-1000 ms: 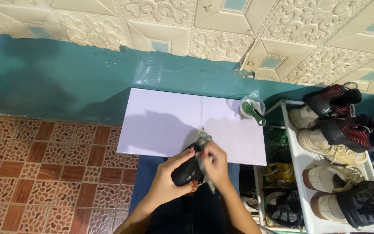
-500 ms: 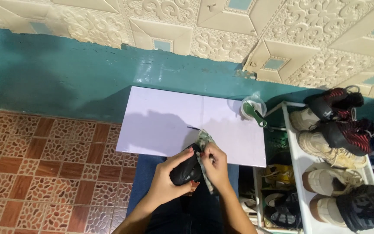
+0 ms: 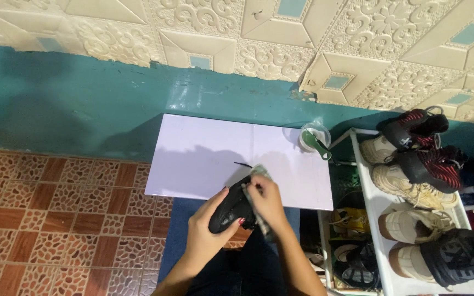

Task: The person wipes a black sneaker with a cloth, rotating the shoe to clean the upper, sides, and sole. The shoe is held in one hand while the other hand scrubs with the cloth.

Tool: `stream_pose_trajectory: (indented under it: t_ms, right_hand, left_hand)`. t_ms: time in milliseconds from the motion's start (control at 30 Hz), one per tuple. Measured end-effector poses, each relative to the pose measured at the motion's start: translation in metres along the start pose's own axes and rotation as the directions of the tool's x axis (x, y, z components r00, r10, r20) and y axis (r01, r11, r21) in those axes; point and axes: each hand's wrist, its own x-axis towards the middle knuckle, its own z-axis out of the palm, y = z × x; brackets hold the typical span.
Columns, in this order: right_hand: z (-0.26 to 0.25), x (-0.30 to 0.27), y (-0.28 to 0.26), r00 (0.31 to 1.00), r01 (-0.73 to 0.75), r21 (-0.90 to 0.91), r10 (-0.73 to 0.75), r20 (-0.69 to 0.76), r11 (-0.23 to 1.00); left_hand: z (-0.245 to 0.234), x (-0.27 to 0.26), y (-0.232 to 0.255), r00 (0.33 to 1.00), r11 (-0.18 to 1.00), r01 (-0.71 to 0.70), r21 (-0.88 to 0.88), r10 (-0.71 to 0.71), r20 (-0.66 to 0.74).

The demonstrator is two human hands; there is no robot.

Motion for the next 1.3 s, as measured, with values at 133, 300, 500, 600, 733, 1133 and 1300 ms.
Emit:
stream_pose_trajectory:
  t_ms: [133, 300, 500, 600, 733, 1133, 1300]
  right_hand:
    - [0.003, -0.017, -0.024, 0.996, 0.088, 0.186, -0.086, -0.021, 0.979]
    - [0.006, 0.006, 0.025, 0.998, 0.052, 0.015, -0.051, -0.046, 0.999]
    - [-0.002, 0.019, 0.046, 0.96, -0.246, 0.012, 0.245, -0.137, 0.969]
    - [0.004, 0.001, 0.036, 0.995, -0.083, -0.052, 0.081, -0.051, 0.995]
    - [0.0, -0.012, -0.016, 0.989, 0.143, 0.183, -0.132, -0.07, 0.973]
    - [0.0, 0.031, 0.064, 0.951, -0.278, 0.054, 0.283, -0.125, 0.959]
    - [0.003, -0.001, 0.009, 0.984, 0.13, 0.01, -0.128, -0.122, 0.991]
  left_hand:
    - [-0.006, 0.005, 0.0, 0.998, 0.999, -0.002, -0.033, 0.004, 0.061]
    - [-0.011, 0.008, -0.004, 0.997, 0.996, 0.023, -0.083, -0.017, 0.077]
    - [-0.005, 0.007, 0.002, 0.997, 0.997, -0.047, -0.067, 0.051, 0.064]
    - [-0.002, 0.009, 0.002, 0.997, 0.998, -0.047, -0.042, 0.049, 0.06]
    - [-0.005, 0.011, 0.002, 0.996, 1.0, -0.01, -0.017, 0.011, 0.088]
    - [-0.019, 0.008, -0.01, 0.994, 0.993, 0.046, -0.107, -0.035, 0.107]
    - [-0.004, 0.009, -0.001, 0.995, 0.999, -0.031, -0.012, 0.032, 0.099]
